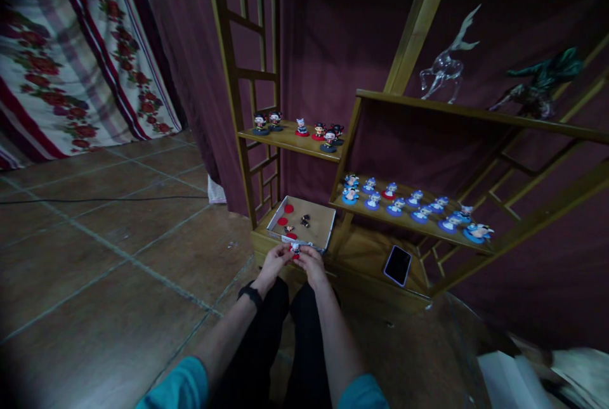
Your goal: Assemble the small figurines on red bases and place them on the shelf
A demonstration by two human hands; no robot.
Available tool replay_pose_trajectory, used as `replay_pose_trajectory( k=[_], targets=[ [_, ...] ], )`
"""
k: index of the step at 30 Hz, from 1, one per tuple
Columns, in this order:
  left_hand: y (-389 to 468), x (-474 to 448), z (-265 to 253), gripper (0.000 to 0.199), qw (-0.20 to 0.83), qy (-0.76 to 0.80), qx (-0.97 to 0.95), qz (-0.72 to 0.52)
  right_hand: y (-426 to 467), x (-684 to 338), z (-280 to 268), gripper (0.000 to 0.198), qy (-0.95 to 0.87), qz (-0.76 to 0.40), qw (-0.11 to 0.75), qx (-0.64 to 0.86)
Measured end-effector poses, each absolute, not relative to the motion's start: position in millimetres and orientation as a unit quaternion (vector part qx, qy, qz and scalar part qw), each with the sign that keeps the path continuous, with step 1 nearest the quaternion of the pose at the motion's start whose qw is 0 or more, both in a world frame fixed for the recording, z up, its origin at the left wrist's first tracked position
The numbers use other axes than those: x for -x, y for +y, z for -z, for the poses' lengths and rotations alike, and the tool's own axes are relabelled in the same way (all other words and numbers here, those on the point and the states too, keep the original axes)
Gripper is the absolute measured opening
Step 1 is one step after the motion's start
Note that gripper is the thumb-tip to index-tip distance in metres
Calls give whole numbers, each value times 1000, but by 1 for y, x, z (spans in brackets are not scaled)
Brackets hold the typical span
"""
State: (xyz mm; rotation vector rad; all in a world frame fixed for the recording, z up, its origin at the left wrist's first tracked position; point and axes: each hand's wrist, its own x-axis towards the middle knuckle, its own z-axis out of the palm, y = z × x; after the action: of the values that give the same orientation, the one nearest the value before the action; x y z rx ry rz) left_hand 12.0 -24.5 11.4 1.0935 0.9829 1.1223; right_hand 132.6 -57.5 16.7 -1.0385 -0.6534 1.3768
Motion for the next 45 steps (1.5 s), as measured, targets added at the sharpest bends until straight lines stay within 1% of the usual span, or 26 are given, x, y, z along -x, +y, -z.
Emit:
replay_pose_trajectory(
  k=[6,12,18,23,26,31,34,39,45],
  targets=[
    [-25,-14,-10,48,612,395,-478,-491,-56,-133,-12,24,-276,-585,605,464],
    [-25,-16,-6,45,613,376,-496,-486,-58,-132,-16,24,-276,-587,607,459],
    [-28,-17,-7,37,556,427,-529,-479,-60,-131,-20,22,-271,-585,611,460],
    [-35,-17,-12,36,490,465,-569,-469,-60,-131,-20,21,-265,-590,606,463],
    [-42,-17,-18,37,432,483,-620,-443,-60,-132,-19,22,-270,-600,598,458],
    [-55,-19,-26,38,254,518,-751,-322,-57,-134,-13,24,-273,-601,600,453],
    [-61,-19,-29,39,171,524,-795,-255,-55,-134,-10,23,-272,-598,606,449],
    [-65,-19,-35,40,70,512,-840,-168,-53,-134,-8,25,-284,-601,603,442],
    [-60,-15,-42,40,-18,472,-870,-139,-51,-135,-6,26,-278,-601,596,454]
  ],
)
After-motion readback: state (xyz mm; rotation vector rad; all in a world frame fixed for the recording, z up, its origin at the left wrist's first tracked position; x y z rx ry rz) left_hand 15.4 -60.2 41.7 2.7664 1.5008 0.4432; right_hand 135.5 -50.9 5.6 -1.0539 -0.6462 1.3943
